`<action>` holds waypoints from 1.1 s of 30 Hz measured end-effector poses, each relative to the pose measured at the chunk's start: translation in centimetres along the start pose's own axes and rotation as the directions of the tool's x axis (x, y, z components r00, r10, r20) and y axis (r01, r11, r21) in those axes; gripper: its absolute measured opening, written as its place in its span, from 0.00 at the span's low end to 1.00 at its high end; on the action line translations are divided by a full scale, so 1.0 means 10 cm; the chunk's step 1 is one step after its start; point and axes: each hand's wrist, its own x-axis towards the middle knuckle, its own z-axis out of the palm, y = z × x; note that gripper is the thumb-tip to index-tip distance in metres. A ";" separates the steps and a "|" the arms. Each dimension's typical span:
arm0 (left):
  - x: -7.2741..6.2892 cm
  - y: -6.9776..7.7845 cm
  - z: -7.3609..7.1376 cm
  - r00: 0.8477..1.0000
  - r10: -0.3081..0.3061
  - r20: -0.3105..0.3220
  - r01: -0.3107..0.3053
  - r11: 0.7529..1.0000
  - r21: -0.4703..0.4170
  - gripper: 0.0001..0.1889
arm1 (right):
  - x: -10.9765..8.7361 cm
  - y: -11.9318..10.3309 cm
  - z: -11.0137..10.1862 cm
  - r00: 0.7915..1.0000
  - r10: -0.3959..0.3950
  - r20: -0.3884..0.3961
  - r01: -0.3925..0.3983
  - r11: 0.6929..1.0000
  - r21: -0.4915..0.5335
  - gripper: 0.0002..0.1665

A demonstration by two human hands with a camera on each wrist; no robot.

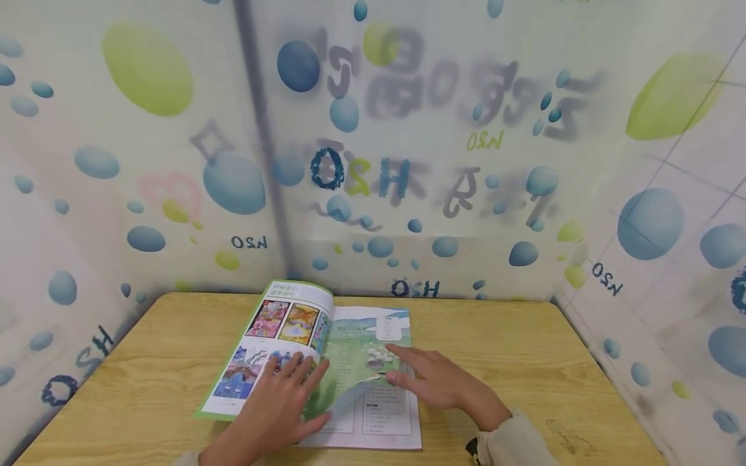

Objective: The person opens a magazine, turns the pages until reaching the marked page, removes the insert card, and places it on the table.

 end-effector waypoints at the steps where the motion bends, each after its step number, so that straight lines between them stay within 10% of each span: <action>1: 0.00 0.00 0.01 1.000 0.004 -0.015 -0.004 1.000 -0.016 0.43 | 0.00 -0.01 0.00 1.000 0.010 0.000 -0.010 1.000 0.007 0.35; 7: 0.03 -0.01 0.00 0.989 0.107 -0.101 -0.115 0.990 -0.081 0.51 | 0.01 -0.01 0.00 0.998 0.050 -0.048 -0.050 0.999 0.011 0.37; 18: 0.05 -0.03 -0.04 0.961 0.273 -0.040 -0.270 0.961 0.061 0.36 | 0.03 0.05 -0.02 0.994 0.076 -0.075 -0.076 0.997 0.011 0.50; 33: 0.04 -0.05 -0.04 0.945 0.327 0.025 -0.328 0.940 0.096 0.23 | -0.07 0.09 0.08 0.976 0.035 0.216 -0.008 0.992 -0.125 0.64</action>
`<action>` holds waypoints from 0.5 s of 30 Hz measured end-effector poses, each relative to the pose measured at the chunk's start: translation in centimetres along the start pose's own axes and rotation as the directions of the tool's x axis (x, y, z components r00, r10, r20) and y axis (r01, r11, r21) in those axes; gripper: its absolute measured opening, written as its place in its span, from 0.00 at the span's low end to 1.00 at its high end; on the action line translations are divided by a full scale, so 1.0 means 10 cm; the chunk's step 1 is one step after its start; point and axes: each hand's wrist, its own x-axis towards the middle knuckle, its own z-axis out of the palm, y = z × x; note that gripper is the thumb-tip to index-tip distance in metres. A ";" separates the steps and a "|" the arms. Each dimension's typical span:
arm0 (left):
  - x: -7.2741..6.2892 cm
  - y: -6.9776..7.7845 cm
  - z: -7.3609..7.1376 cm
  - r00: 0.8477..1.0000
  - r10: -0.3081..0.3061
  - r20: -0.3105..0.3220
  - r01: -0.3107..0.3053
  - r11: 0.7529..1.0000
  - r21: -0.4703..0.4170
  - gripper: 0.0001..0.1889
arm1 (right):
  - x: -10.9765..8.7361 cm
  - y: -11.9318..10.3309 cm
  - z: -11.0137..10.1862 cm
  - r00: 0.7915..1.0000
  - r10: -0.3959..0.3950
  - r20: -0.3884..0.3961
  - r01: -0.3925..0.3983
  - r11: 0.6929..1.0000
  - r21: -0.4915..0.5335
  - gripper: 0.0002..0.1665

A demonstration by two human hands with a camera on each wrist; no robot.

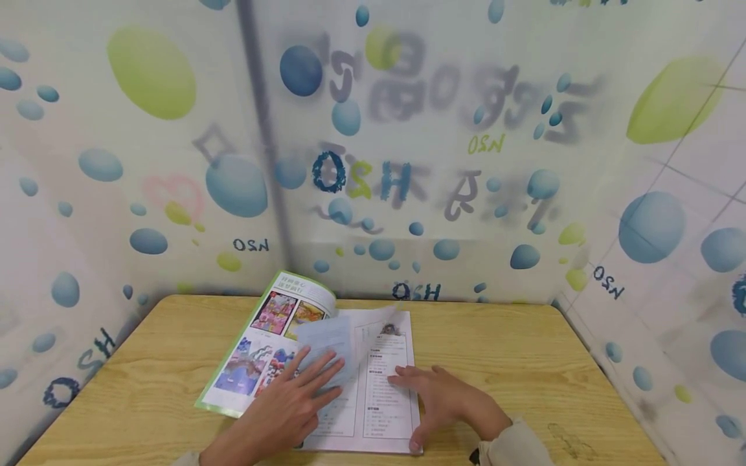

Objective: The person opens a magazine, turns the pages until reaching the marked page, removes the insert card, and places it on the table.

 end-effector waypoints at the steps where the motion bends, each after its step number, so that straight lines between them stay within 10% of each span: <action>1: 0.00 0.00 0.00 1.000 0.000 -0.006 0.001 1.000 0.004 0.23 | 0.00 0.00 0.01 1.000 -0.001 -0.001 0.001 1.000 -0.008 0.64; 15: 0.01 0.01 0.03 0.993 -0.059 -0.098 0.056 0.998 -0.034 0.22 | 0.04 -0.03 0.07 0.999 0.037 -0.020 -0.039 0.994 -0.098 0.62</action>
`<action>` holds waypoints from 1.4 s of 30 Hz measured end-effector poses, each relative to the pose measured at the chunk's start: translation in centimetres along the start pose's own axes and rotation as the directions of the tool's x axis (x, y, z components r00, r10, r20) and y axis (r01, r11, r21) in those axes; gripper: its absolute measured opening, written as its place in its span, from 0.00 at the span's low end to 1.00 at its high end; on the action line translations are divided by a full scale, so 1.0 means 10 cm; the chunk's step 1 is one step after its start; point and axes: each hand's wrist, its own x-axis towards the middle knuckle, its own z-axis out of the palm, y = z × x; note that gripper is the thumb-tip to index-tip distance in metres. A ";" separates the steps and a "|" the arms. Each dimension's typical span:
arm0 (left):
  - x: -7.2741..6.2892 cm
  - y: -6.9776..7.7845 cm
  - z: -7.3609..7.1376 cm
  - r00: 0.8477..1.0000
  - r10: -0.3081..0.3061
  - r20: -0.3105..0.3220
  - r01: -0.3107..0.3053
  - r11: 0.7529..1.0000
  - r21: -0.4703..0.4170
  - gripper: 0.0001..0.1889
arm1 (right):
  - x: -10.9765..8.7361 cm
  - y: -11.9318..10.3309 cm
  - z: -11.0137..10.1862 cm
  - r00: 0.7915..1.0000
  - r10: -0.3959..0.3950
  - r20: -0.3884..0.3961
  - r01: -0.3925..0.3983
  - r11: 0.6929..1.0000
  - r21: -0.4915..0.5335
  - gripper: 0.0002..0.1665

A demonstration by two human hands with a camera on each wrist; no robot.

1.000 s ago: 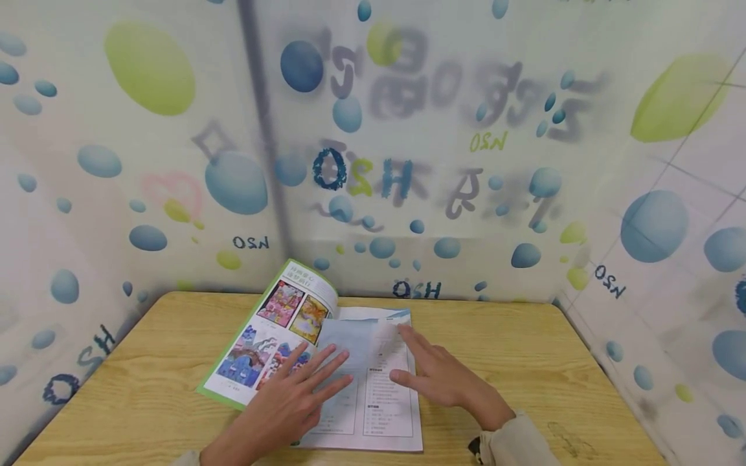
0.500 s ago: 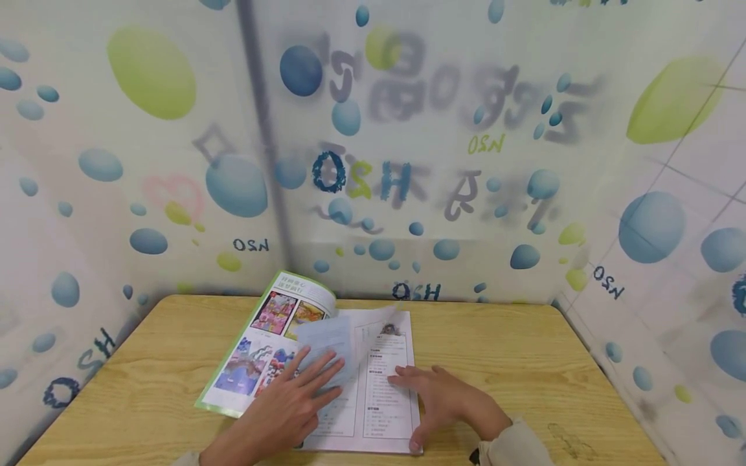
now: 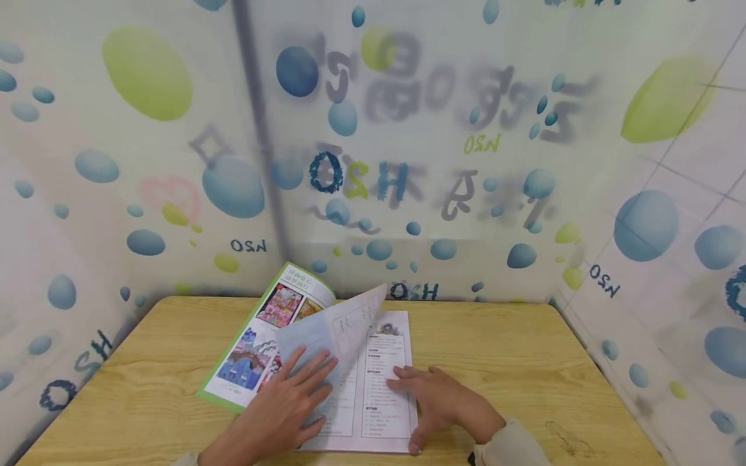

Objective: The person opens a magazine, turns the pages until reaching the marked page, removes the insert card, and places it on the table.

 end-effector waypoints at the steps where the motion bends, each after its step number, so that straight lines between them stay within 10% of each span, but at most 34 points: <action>1: 0.00 0.00 -0.01 1.000 -0.005 0.011 0.005 1.000 0.004 0.24 | 0.00 0.00 0.00 1.000 0.004 0.001 -0.004 1.000 -0.002 0.62; 16: -0.03 -0.02 -0.02 0.999 -0.040 -0.006 0.040 0.997 -0.065 0.23 | 0.01 -0.05 -0.03 1.000 -0.030 -0.009 0.030 0.999 -0.022 0.63; 28: -0.07 0.00 -0.03 0.989 -0.099 0.109 0.102 0.995 -0.024 0.19 | 0.00 -0.06 -0.03 0.999 -0.029 -0.018 0.029 0.999 -0.014 0.64; 42: -0.06 -0.02 -0.02 0.914 -0.223 0.339 0.325 0.902 -0.283 0.20 | -0.01 -0.05 -0.03 0.999 -0.028 -0.020 0.027 0.999 -0.024 0.64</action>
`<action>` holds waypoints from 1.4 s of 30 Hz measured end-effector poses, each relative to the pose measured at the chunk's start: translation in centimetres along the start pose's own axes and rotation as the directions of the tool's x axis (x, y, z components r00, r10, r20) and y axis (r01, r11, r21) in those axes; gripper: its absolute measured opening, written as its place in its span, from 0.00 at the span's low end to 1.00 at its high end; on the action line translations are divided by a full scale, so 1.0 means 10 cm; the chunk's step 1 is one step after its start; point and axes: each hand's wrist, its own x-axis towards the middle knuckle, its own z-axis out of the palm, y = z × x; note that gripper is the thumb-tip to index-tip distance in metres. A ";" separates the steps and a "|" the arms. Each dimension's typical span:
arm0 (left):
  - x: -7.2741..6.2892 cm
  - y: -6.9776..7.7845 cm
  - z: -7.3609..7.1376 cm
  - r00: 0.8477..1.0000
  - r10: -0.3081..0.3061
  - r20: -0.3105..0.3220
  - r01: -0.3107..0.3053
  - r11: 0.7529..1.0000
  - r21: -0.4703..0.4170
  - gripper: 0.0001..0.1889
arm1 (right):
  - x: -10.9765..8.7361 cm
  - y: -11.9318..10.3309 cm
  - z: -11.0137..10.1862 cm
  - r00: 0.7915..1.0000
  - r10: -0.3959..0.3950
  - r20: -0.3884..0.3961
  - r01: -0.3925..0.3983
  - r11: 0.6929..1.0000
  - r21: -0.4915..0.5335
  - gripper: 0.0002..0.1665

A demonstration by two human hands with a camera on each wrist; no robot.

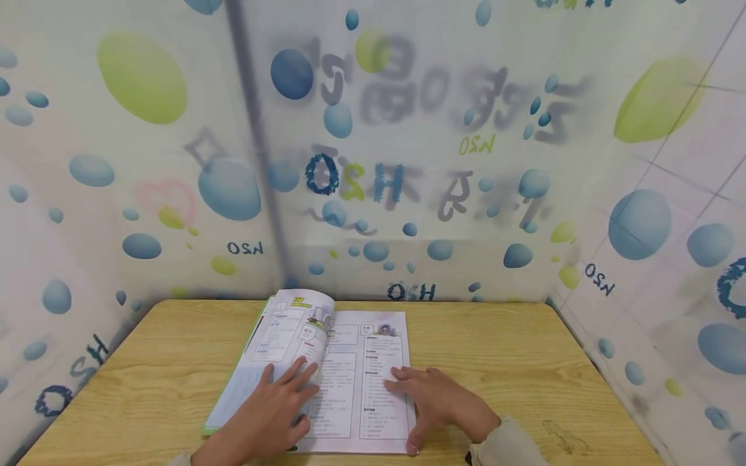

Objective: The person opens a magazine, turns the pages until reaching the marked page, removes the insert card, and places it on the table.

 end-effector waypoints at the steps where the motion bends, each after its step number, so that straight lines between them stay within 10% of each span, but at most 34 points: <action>1: 0.00 0.00 0.00 1.000 -0.001 -0.003 0.001 1.000 -0.003 0.19 | 0.00 0.00 0.00 1.000 -0.001 0.000 0.001 1.000 -0.001 0.64; 25: 0.01 -0.01 0.01 1.000 -0.022 -0.011 0.021 0.999 -0.040 0.19 | 0.03 0.01 -0.01 1.000 -0.002 -0.011 0.002 0.999 0.048 0.56; 42: 0.03 0.10 0.05 0.999 -0.033 -0.010 0.033 0.998 0.047 0.55 | 0.07 -0.01 -0.02 0.998 -0.013 -0.061 0.016 0.999 0.047 0.50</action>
